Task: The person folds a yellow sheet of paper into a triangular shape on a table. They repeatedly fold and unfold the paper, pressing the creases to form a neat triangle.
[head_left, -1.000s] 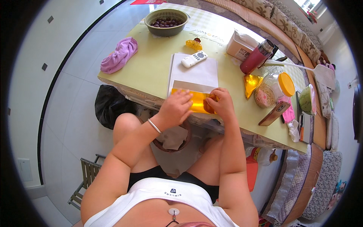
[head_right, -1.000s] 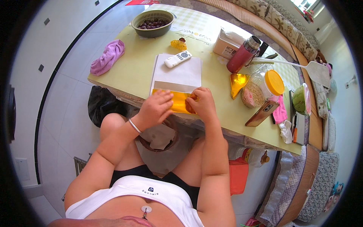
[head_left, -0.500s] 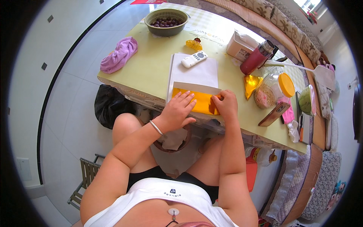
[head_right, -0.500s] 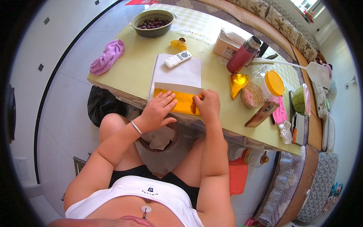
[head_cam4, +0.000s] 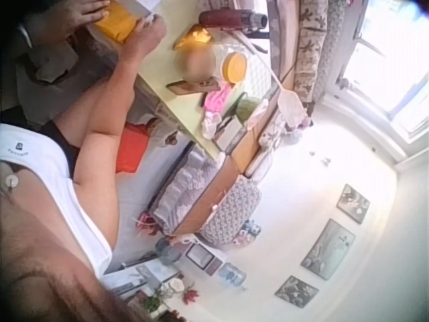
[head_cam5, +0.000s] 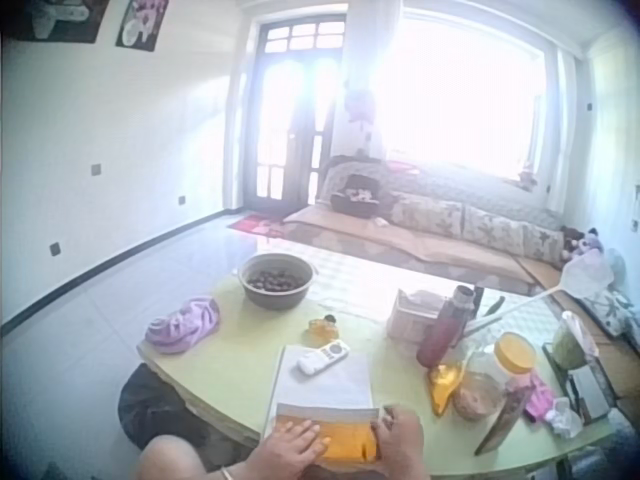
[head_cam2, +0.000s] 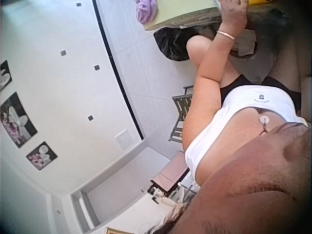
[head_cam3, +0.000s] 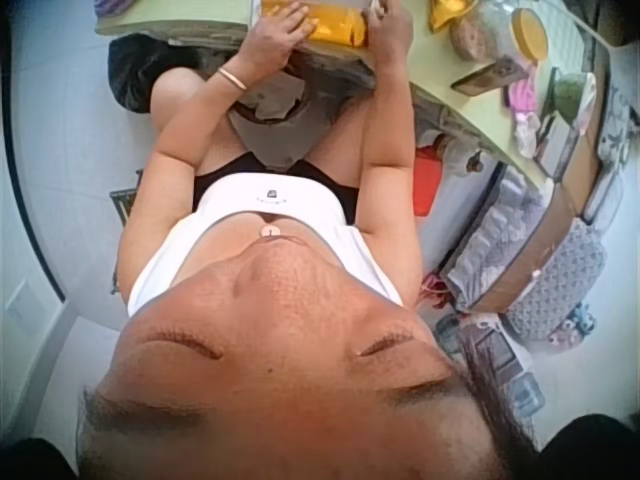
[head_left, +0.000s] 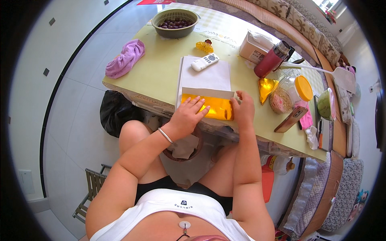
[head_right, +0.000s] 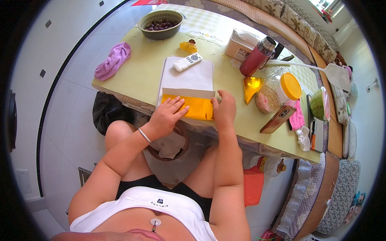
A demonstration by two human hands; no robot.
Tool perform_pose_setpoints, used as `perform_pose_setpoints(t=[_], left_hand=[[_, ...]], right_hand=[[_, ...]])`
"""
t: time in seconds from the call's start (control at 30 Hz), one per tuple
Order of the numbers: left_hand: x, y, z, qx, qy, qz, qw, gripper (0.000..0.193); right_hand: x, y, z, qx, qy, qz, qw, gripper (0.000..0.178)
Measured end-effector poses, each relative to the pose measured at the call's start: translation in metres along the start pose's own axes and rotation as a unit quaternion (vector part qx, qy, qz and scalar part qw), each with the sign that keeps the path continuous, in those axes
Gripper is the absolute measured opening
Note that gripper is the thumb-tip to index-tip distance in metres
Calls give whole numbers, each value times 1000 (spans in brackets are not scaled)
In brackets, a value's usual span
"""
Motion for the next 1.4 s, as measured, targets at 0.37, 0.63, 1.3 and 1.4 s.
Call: perform_pose_setpoints(t=[0.37,0.63,1.3,1.4], left_hand=[[9,-49,-14,63,-14,-20,998,33],[-4,-38,-4,25,-65,-61,996,80],[-29,-66,5,49,-123,-142,981,96],[-21,-83,-1,47,-105,-156,981,87]], right_hand=[[-39,-78,36,-56,-199,-256,944,53],[-54,-81,61,-173,-209,-262,926,78],[-48,-57,58,-160,-257,-213,929,78],[-53,-65,42,-112,-278,-209,931,71]])
Point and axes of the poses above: each hand's wrist, its own x-axis towards the middle knuckle, its own z-axis out of the palm, y = z × x, the point moved 9 cm from there along x, towards the middle knuckle, and after that the axes turned 8 degrees about z, right-handed, at the moved point
